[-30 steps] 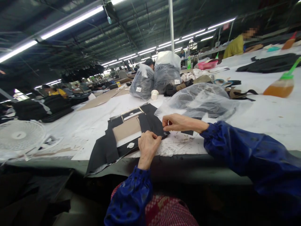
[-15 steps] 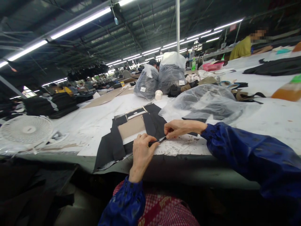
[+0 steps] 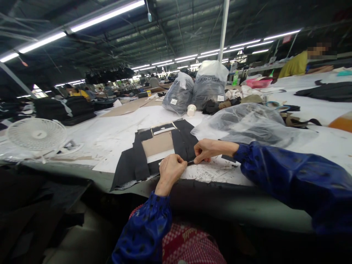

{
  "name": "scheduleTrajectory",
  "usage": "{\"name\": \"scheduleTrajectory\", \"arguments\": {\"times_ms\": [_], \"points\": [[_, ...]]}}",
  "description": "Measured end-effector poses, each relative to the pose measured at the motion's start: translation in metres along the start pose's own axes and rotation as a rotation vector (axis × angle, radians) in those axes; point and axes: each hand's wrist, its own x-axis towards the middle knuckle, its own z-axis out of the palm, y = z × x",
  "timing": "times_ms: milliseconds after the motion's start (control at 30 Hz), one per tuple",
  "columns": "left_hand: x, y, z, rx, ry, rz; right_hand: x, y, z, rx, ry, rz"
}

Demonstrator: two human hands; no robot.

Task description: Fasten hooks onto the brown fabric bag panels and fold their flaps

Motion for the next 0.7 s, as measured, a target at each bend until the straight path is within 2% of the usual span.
{"name": "scheduleTrajectory", "arguments": {"times_ms": [133,200,233,300,367,400,467,600,700], "points": [[0.001,0.0,0.0,0.016,-0.012,-0.003,0.002,-0.011,0.001,-0.14,-0.014,0.03],[0.001,0.0,0.001,0.025,-0.013,0.008,0.0,-0.022,0.004,-0.324,0.012,0.024],[0.001,-0.001,0.001,0.029,-0.013,0.015,-0.001,-0.028,0.007,-0.453,0.064,-0.006],[0.002,-0.001,0.0,0.038,-0.017,0.032,-0.003,-0.039,0.013,-0.708,0.217,-0.142],[0.002,-0.002,0.0,0.044,-0.023,0.05,-0.002,-0.045,0.016,-0.824,0.298,-0.328],[0.002,-0.002,-0.001,0.046,-0.025,0.056,0.0,-0.045,0.016,-0.817,0.279,-0.394],[0.003,-0.003,-0.001,0.043,-0.026,0.061,0.004,-0.041,0.013,-0.711,0.166,-0.437],[0.003,-0.004,0.0,0.013,-0.025,0.055,0.012,-0.024,0.005,-0.306,-0.061,-0.354],[0.005,-0.005,-0.001,-0.03,-0.028,0.072,0.018,-0.017,0.006,-0.148,-0.072,-0.309]]}}
